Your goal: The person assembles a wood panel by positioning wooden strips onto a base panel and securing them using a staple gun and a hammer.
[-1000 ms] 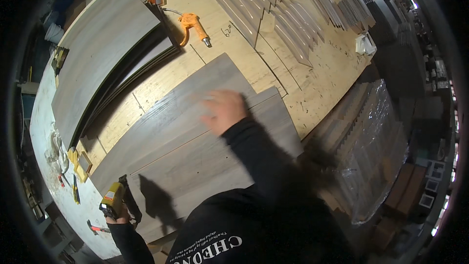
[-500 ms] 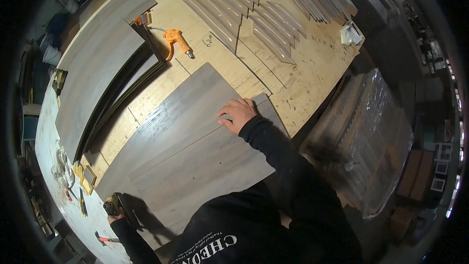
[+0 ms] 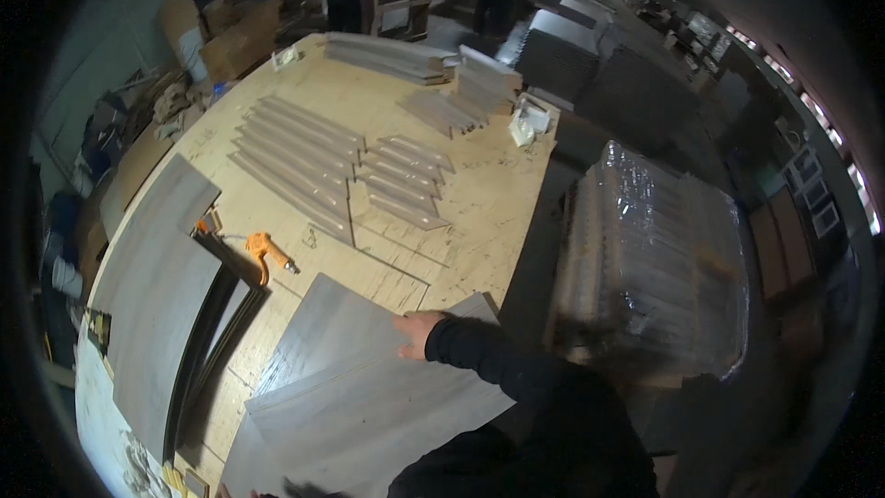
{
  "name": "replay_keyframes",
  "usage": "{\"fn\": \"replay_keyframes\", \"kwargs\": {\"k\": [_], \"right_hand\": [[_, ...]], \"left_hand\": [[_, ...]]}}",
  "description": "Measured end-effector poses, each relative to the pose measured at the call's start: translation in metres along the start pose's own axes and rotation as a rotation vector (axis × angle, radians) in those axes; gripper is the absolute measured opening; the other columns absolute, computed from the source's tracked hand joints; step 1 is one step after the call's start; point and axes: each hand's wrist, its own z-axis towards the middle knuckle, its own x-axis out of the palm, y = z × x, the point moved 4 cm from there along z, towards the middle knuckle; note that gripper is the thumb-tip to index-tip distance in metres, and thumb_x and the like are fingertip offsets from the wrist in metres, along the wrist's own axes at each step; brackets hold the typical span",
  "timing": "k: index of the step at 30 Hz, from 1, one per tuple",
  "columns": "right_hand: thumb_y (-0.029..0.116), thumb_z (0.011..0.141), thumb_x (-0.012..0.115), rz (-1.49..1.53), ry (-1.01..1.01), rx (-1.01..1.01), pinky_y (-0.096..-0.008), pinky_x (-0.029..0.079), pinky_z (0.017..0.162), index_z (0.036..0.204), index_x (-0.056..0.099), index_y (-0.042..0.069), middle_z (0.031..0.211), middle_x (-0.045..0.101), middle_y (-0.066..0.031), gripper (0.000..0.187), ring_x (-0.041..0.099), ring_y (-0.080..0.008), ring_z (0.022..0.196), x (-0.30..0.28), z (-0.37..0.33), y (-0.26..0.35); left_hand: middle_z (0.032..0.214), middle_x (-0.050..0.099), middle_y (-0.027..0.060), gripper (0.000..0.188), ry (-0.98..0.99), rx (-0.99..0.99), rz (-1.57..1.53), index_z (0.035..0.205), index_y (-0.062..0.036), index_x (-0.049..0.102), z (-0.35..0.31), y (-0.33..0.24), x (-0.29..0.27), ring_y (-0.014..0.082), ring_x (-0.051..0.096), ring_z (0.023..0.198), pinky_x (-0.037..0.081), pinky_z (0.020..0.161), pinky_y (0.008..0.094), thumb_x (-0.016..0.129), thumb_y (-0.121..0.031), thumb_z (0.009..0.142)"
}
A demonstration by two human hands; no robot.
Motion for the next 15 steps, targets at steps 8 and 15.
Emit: {"fn": "replay_keyframes", "kwargs": {"k": [8, 15], "right_hand": [[0.034, 0.062, 0.076, 0.205, 0.003, -0.284, -0.0419, 0.046, 0.069, 0.088, 0.055, 0.008, 0.083, 0.062, -0.0109, 0.043, 0.058, -0.0335, 0.082, -0.034, -0.031, 0.098], [0.030, 0.061, 0.073, 0.084, -0.204, -0.659, -0.0350, 0.042, 0.070, 0.084, 0.053, 0.012, 0.080, 0.055, -0.0022, 0.035, 0.054, -0.0224, 0.084, -0.063, -0.073, 0.210]], "left_hand": [[0.083, 0.058, 0.0152, 0.085, 0.426, 0.477, 0.065, 0.122, -0.0051, 0.049, 0.005, -0.041, 0.103, 0.0338, 0.057, 0.072, 0.048, 0.069, 0.0441, 0.077, -0.041, 0.050], [0.067, 0.059, 0.0101, 0.036, 0.431, 0.455, 0.016, 0.085, -0.0088, 0.061, 0.004, -0.025, 0.025, 0.0271, 0.058, 0.059, 0.046, 0.057, 0.0387, 0.073, -0.031, 0.059]]}}
